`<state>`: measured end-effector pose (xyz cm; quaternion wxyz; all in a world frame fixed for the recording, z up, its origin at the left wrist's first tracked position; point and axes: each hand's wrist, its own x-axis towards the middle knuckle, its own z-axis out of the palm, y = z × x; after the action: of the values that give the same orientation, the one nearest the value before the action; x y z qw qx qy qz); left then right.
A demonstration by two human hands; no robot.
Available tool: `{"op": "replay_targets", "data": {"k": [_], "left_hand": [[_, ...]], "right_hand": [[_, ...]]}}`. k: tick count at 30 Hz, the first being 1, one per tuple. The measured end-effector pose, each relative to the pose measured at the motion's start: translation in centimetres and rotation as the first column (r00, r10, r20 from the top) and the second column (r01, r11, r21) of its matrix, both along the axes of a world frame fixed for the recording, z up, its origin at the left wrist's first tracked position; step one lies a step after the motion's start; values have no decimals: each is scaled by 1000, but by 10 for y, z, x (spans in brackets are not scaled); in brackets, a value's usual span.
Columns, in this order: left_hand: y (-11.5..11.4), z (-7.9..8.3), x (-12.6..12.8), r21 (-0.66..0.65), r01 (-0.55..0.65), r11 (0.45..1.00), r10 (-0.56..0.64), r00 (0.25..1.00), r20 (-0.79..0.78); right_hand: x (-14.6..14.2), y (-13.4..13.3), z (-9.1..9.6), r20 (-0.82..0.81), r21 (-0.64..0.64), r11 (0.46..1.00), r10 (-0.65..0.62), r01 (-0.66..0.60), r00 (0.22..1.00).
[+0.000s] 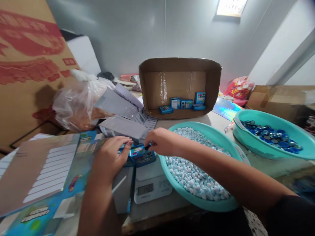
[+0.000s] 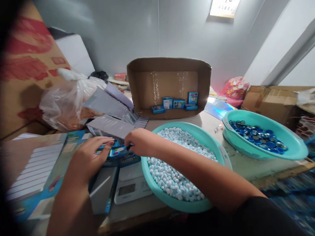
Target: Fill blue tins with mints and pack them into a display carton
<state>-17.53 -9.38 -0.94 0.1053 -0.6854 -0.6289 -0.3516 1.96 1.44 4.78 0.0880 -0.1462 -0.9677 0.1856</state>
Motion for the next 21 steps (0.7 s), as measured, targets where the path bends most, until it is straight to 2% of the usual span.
{"op": "replay_targets", "data": {"k": [4, 7, 10, 13, 17, 21], "left_hand": [[0, -1, -1, 2, -19, 1000, 19, 1000, 12], [-1, 0, -1, 15, -31, 999, 30, 999, 37], [-1, -1, -1, 47, -88, 995, 86, 995, 59], [1, -2, 0, 86, -158, 984, 151, 985, 82], [-1, -1, 3, 106, -174, 979, 166, 983, 84], [-7, 4, 8, 138, -89, 986, 88, 996, 17]], "right_hand": [[12, -7, 2, -40, -60, 995, -78, 76, 996], [29, -5, 12, -50, 36, 995, -87, 89, 995], [45, 3, 18, 149, 142, 978, -173, 152, 974], [52, 5, 16, 376, 167, 972, -220, 168, 900], [50, -4, 13, 417, 209, 972, -187, 106, 889], [48, -10, 13, 406, 205, 970, -206, 131, 890]]}}
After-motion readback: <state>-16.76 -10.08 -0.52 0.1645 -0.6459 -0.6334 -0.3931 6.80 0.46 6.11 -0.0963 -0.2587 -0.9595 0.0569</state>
